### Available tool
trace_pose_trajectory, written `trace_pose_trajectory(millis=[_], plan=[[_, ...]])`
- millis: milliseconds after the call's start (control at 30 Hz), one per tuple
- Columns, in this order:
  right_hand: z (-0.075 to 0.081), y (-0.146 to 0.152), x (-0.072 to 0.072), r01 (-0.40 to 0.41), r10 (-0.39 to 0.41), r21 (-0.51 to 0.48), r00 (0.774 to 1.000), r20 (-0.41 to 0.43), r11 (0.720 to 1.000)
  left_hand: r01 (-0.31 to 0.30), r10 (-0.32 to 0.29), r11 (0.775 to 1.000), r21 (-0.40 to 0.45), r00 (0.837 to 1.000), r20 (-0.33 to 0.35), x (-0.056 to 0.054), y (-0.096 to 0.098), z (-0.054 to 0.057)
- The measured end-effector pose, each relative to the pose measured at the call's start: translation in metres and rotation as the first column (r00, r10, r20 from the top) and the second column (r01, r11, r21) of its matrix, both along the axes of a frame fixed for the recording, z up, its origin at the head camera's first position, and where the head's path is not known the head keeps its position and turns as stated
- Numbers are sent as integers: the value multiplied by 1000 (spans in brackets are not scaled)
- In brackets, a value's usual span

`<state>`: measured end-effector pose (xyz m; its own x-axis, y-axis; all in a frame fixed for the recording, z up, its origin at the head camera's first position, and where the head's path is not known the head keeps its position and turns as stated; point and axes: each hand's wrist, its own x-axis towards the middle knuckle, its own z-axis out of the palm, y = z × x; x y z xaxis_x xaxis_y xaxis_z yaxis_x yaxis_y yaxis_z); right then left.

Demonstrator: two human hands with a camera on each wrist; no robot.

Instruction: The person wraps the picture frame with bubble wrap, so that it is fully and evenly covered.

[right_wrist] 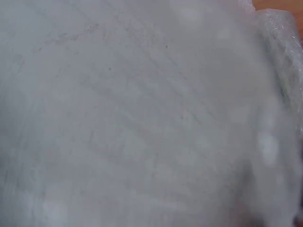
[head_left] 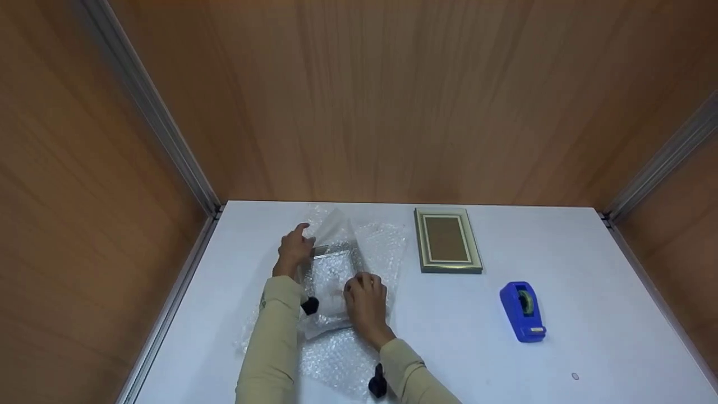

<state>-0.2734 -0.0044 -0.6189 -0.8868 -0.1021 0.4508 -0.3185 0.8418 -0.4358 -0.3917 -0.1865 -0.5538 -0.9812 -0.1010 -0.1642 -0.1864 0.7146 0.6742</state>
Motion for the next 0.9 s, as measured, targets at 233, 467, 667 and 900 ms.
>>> trace_pose_trajectory(millis=[233, 467, 667, 900], plan=[[-2, -1, -1, 6, -6, 0, 1000, 8, 1000, 81, -88, 987, -138, 995, -45, -6, 15, 9], [-1, -3, 0, -6, 6, -7, 1000, -5, 1000, 100, -123, 981, -169, 984, -130, -10, 26, 14], [-1, -3, 1, -1, 1, 2, 1000, -2, 1000, 128, -168, 978, -166, 954, -249, -14, 30, 14], [-2, 0, -1, 8, -8, -3, 1000, -15, 1000, 121, -147, 984, -128, 965, -217, -15, 37, 24]])
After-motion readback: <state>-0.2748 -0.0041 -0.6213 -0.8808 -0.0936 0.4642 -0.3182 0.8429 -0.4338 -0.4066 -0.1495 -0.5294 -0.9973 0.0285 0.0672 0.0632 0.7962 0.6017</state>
